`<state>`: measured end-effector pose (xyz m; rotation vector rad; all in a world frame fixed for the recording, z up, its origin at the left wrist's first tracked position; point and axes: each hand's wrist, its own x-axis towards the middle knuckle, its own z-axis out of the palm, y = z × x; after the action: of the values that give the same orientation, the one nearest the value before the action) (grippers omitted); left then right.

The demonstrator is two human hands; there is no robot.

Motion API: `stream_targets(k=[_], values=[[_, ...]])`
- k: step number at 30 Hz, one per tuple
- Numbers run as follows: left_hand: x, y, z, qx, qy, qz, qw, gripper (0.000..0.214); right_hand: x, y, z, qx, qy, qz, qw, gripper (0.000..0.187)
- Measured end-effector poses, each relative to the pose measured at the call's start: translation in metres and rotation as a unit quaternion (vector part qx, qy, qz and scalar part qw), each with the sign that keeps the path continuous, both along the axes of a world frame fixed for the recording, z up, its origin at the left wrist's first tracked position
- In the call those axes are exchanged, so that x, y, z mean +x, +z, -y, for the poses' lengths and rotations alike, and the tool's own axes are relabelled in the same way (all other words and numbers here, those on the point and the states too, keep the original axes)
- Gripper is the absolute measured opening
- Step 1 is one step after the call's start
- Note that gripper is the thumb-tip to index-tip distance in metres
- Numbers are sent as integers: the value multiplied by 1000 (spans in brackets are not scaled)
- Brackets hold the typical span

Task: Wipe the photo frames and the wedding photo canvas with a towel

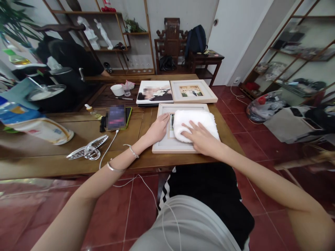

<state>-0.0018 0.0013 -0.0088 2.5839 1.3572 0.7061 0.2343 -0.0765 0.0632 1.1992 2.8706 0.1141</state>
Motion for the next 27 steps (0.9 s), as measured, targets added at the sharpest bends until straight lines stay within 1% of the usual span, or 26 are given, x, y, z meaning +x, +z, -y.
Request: stream_targets(k=[4, 7, 9, 11, 13, 15, 20, 23, 25, 27], values=[[-2, 0, -1, 3, -4, -3, 1000, 58, -5, -1, -51, 19, -42, -31, 998, 72], [-3, -1, -2, 11, -7, -5, 1000, 58, -9, -2, -81, 37, -61, -30, 997, 75], [-3, -2, -3, 13, -5, -3, 1000, 57, -11, -4, -92, 35, -55, -12, 998, 76], [-3, -3, -3, 13, -2, 3, 1000, 56, -11, -5, -93, 22, -44, 11, 999, 75], [-2, -4, -3, 12, 3, 7, 1000, 55, -11, -3, -84, 7, -33, 30, 999, 73], [-1, -5, -2, 9, 7, 10, 1000, 54, -10, 2, -65, -14, -21, 42, 999, 71], [0, -4, 0, 3, 10, 20, 1000, 56, -3, 24, 0, -97, 36, 67, 992, 68], [0, -3, 1, 7, 4, 12, 1000, 56, 1, 36, 33, -121, 59, 58, 989, 69], [-1, -2, 1, 12, 2, 7, 1000, 57, 2, 38, 46, -121, 67, 45, 989, 70], [-1, -2, 1, 14, 0, 1, 1000, 57, 2, 36, 48, -114, 65, 32, 991, 71]])
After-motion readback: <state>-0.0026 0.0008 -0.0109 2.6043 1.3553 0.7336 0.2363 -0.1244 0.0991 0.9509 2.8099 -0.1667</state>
